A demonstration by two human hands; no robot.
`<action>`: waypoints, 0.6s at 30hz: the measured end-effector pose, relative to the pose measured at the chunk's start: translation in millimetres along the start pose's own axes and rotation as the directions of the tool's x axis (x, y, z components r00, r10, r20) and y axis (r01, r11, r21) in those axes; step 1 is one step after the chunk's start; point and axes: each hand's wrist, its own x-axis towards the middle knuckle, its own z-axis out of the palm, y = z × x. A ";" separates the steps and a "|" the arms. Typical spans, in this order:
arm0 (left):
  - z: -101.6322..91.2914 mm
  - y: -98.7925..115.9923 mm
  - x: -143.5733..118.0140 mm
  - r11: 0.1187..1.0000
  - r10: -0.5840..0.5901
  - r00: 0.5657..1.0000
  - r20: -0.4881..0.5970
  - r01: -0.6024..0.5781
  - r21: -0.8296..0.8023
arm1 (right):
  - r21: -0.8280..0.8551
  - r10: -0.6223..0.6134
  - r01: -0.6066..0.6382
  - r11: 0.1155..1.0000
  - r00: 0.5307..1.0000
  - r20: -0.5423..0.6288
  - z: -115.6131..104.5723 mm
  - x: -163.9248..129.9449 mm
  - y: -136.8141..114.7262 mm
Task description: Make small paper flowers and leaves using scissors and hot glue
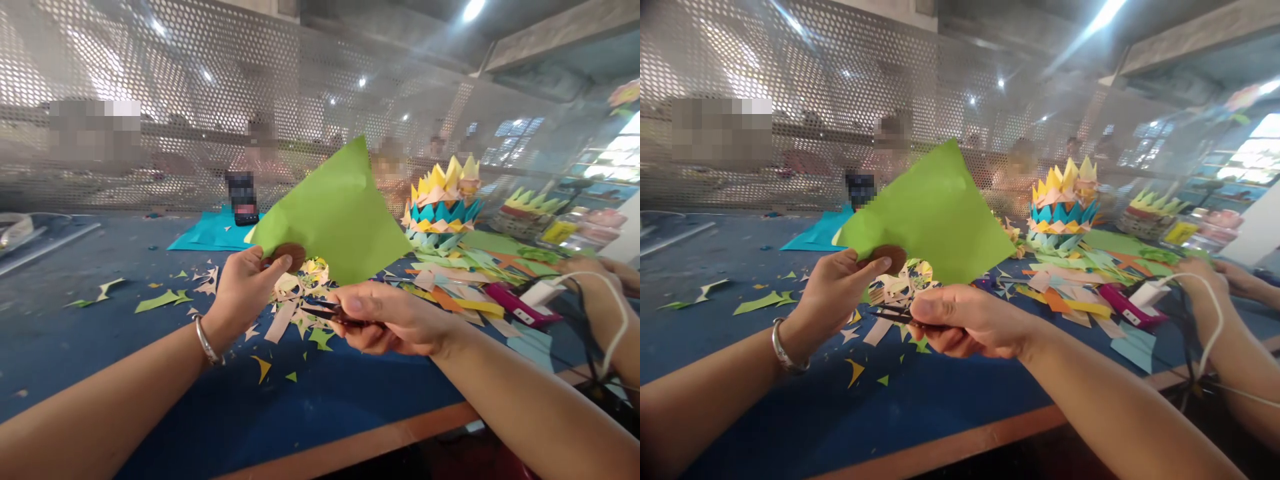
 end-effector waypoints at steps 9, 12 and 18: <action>7.0 6.0 -6.6 0.959 -0.090 0.991 0.101 0.114 -0.261 | -0.274 -0.280 0.182 0.944 0.884 -0.375 -19.8 11.6 4.8; 8.3 5.5 -8.2 0.930 -0.131 0.983 0.131 0.168 -0.326 | -0.299 -0.256 0.133 0.945 0.871 -0.419 -25.3 17.6 9.2; 10.0 6.8 -10.2 0.883 -0.182 0.971 0.154 0.230 -0.409 | -0.313 -0.262 0.130 0.941 0.865 -0.428 -21.2 18.3 10.7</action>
